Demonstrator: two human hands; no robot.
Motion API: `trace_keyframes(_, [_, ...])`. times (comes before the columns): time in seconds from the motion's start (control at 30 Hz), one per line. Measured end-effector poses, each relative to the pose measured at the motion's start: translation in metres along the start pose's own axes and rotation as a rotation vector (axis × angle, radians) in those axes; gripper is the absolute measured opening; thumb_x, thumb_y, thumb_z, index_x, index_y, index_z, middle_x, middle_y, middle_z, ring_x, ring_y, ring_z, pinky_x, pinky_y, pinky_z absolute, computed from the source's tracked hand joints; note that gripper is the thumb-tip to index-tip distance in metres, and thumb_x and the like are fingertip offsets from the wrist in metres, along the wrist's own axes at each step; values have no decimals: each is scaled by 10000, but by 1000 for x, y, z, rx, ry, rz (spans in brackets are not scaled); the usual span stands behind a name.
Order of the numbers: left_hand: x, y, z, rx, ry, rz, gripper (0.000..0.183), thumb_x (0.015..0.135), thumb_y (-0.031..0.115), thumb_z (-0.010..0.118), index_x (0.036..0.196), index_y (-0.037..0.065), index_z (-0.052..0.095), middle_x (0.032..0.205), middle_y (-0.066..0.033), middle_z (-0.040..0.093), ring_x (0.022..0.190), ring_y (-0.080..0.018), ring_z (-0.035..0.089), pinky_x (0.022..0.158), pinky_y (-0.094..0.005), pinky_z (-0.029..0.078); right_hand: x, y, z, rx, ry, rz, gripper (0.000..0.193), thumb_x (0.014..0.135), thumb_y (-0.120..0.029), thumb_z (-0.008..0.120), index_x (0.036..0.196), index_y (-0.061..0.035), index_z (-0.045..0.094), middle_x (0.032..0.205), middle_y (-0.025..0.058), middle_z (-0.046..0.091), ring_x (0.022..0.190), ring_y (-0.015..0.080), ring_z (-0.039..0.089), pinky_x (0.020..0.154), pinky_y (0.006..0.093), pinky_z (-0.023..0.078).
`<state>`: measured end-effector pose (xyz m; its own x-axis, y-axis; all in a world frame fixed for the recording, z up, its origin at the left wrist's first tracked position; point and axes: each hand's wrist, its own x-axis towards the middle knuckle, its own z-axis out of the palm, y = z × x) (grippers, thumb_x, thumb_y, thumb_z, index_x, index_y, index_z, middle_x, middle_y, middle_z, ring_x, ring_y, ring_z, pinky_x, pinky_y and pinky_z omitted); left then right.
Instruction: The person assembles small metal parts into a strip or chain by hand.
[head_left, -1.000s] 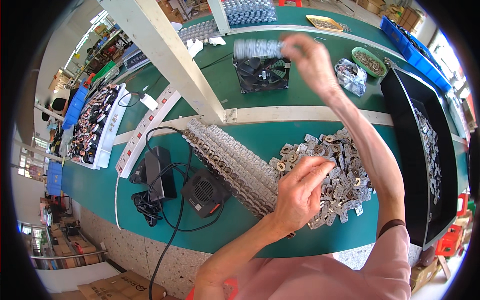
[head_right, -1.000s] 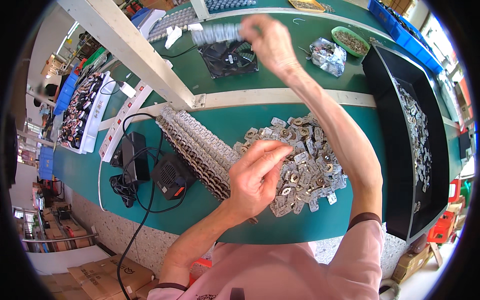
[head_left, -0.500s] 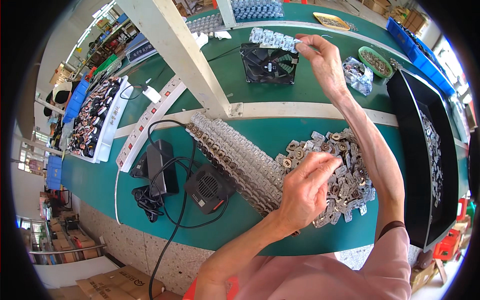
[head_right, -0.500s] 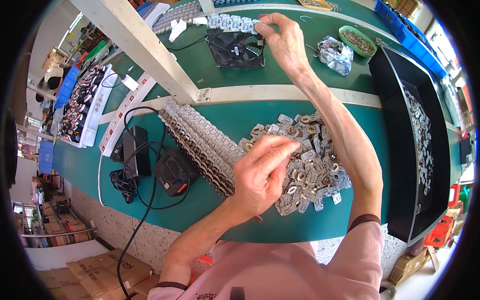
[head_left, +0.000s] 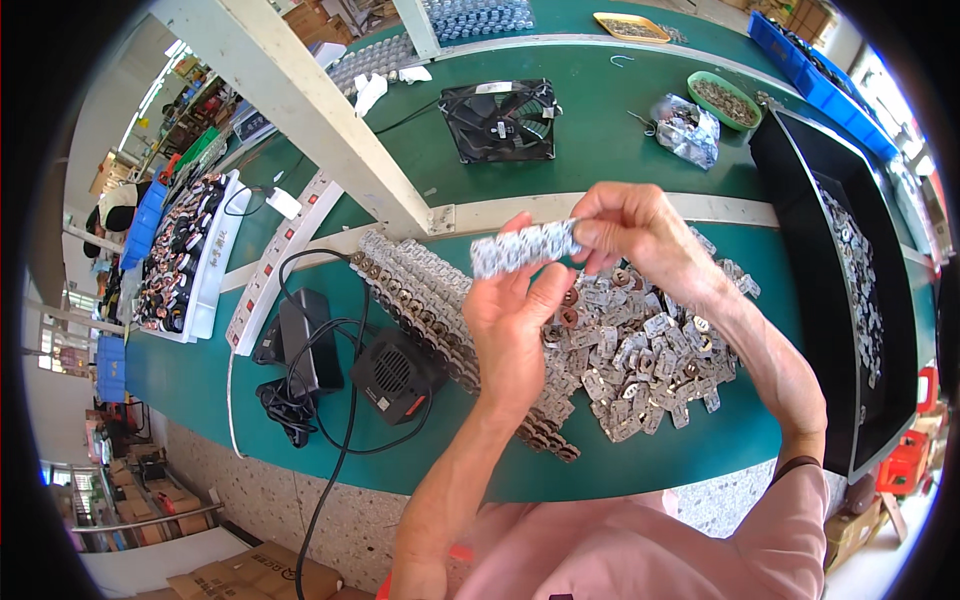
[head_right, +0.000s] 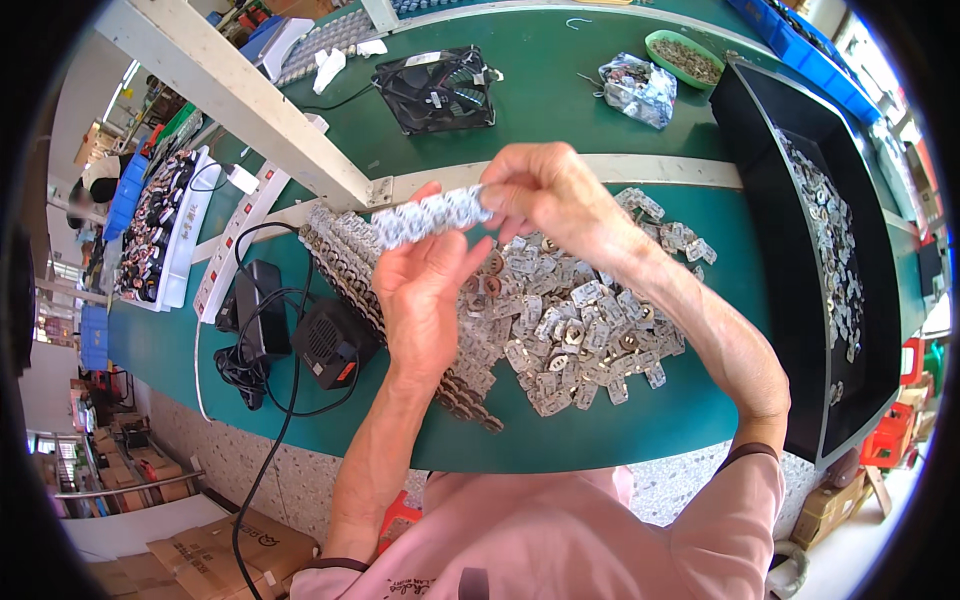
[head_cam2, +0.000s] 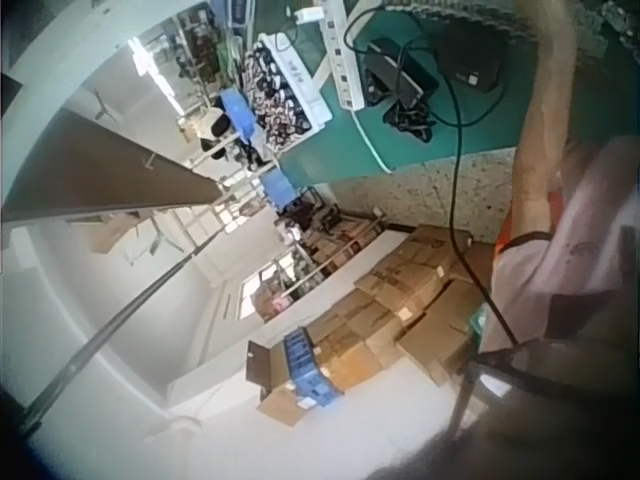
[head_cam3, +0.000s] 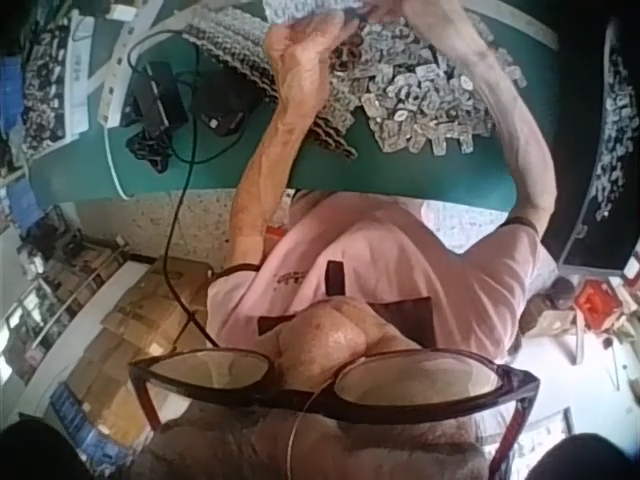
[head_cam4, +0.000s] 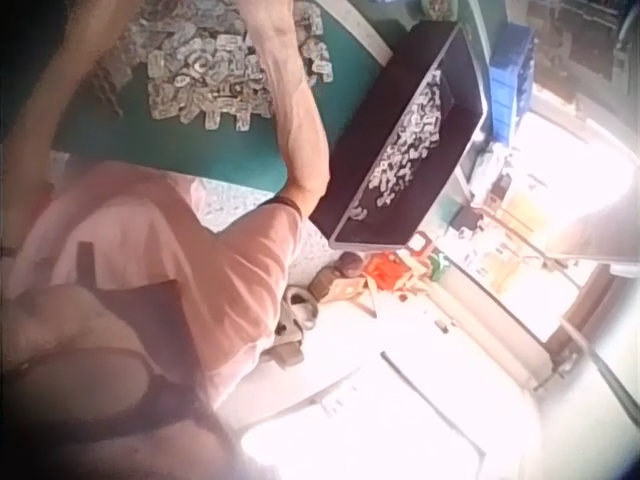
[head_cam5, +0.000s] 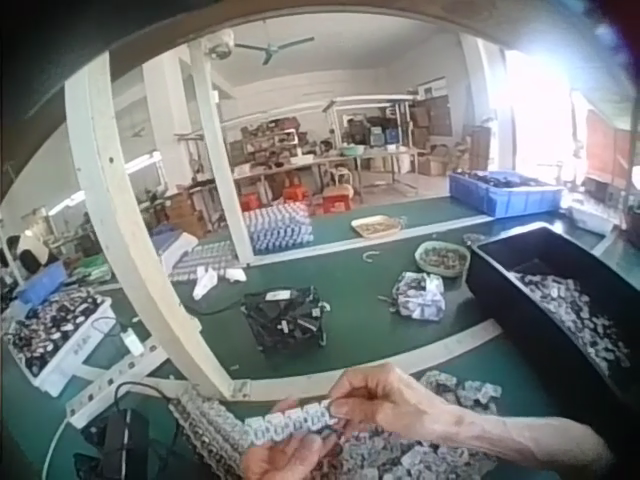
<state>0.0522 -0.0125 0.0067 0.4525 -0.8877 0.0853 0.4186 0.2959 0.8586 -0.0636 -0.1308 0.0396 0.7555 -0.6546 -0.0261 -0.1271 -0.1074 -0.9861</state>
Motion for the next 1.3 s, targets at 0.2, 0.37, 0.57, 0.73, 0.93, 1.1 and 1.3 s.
trace_keyframes(0.2, [0,5,-1,-125,77,-66,225,904,113,542,1042,-60,583,978,-131,623,874,-210,622,800,-350,524,-17,0,9,114,-37,51,139,868,-110,598,898,25,605,769,69,635,620,114,599,593,228,488])
trace_keyframes(0.37, [2,0,-2,-133,62,-99,253,902,148,549,1036,-65,584,967,-134,632,875,-211,625,781,-348,530,-24,8,7,208,2,73,143,857,-77,606,938,41,605,794,91,649,650,124,617,623,238,510])
trace_keyframes(0.57, [3,2,-6,-145,104,-147,277,882,175,583,1027,-61,587,954,-140,637,860,-212,635,758,-337,536,-25,12,2,237,28,-8,139,850,-26,586,962,55,592,814,107,652,700,137,629,651,246,516])
trace_keyframes(0.73, [3,3,-6,-142,77,-155,277,884,173,578,1024,-65,586,950,-144,639,865,-217,636,753,-342,538,-29,9,3,227,-17,73,137,840,-12,581,955,59,597,810,113,649,703,141,629,661,250,517])
trace_keyframes(0.93, [3,3,-6,-143,79,-170,275,888,177,572,1023,-62,583,950,-149,639,862,-221,638,752,-342,538,-30,9,0,262,-9,64,166,828,-42,609,956,63,598,801,118,648,702,140,630,651,240,519])
trace_keyframes(1.1, [3,2,-9,-125,48,-185,269,889,180,571,1020,-55,588,933,-147,642,846,-219,639,752,-341,538,-32,7,2,259,-37,88,150,836,-31,598,948,68,598,803,122,653,687,139,634,646,241,523])
trace_keyframes(1.3, [2,3,-10,-17,-45,-154,224,908,146,535,1000,-50,594,939,-131,640,845,-217,646,731,-339,566,-32,7,4,122,-27,59,103,817,29,598,910,71,614,776,123,664,645,133,639,591,233,525])
